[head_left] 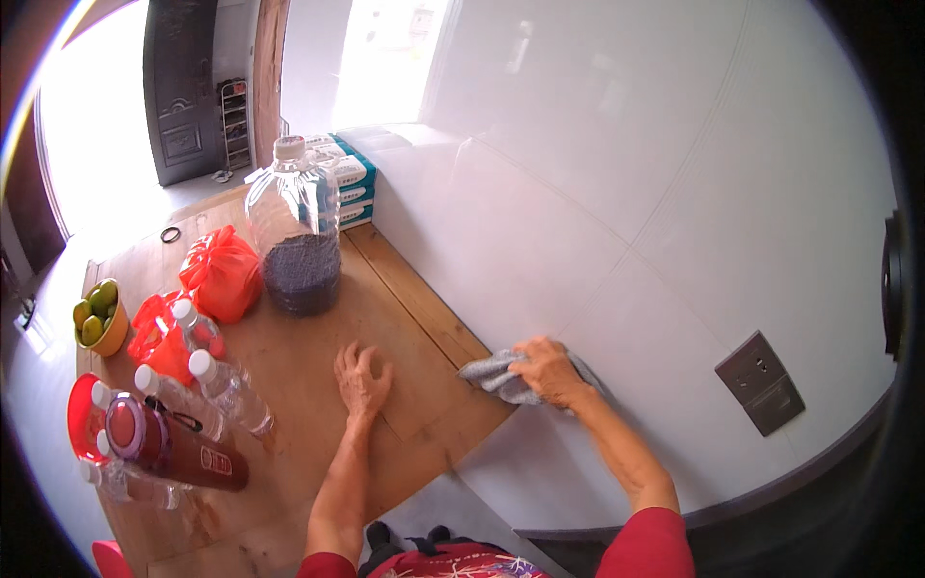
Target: The person wipes a large plastic bottle and the adjacent wall with a gray cloth, then wipes the wooden table surface. They unpack small yellow items from a red plastic bag, wipe each one individually, and place them into a red bowl. Several water bottles and a bowl of fruit remain on the table.
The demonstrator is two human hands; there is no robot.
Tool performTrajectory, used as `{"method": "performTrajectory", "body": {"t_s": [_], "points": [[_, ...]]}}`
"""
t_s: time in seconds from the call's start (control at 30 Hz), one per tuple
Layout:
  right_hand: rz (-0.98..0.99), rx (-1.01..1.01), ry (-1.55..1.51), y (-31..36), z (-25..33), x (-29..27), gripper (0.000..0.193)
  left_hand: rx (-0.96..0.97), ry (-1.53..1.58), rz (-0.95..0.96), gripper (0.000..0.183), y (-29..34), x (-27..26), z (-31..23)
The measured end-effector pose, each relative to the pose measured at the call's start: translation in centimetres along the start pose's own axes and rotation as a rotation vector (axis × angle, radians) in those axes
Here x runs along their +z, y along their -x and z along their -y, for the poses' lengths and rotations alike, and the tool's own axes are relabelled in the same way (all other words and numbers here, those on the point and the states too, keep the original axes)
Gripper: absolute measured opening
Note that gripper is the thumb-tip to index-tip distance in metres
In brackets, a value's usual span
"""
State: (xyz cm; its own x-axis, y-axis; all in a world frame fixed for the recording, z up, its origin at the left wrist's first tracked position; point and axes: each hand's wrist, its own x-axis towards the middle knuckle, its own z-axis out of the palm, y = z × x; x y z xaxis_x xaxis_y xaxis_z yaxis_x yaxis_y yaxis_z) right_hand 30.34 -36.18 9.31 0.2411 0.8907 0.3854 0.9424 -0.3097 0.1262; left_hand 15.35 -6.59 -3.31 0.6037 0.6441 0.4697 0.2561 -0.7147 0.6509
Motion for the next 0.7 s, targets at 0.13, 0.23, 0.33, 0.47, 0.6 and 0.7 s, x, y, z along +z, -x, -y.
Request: {"method": "performTrajectory", "body": {"t_s": [0.13, 0.23, 0.33, 0.47, 0.6, 0.7], "points": [[-0.158, 0.371, -0.786, -1.1, 2.0, -8.9, 0.03, -0.222, 0.439, -0.13, 0.03, 1.0, -1.5, -1.3], [-0.214, 0.447, -0.942, -0.5, 2.2, -11.7, 0.027, -0.321, 0.886, 0.001, 0.022, 2.2, -3.2, -7.9], [-0.22, 0.432, -0.828, -0.4, 3.2, -13.1, 0.027, -0.292, 1.194, 0.326, 0.018, 4.1, -5.5, -14.1], [-0.229, 0.38, -1.197, 0.3, 4.6, -13.2, 0.029, -0.229, 1.316, 0.604, 0.025, 6.0, -5.1, -18.8], [-0.184, 0.15, -1.216, -0.3, 6.8, -12.1, 0.028, -0.414, 1.795, 0.824, 0.056, 7.3, -3.0, -22.4], [-0.242, -0.085, -0.695, -0.6, 7.4, -12.0, 0.031, -0.409, 2.05, 0.705, 0.049, 9.3, -2.8, -24.6]]}}
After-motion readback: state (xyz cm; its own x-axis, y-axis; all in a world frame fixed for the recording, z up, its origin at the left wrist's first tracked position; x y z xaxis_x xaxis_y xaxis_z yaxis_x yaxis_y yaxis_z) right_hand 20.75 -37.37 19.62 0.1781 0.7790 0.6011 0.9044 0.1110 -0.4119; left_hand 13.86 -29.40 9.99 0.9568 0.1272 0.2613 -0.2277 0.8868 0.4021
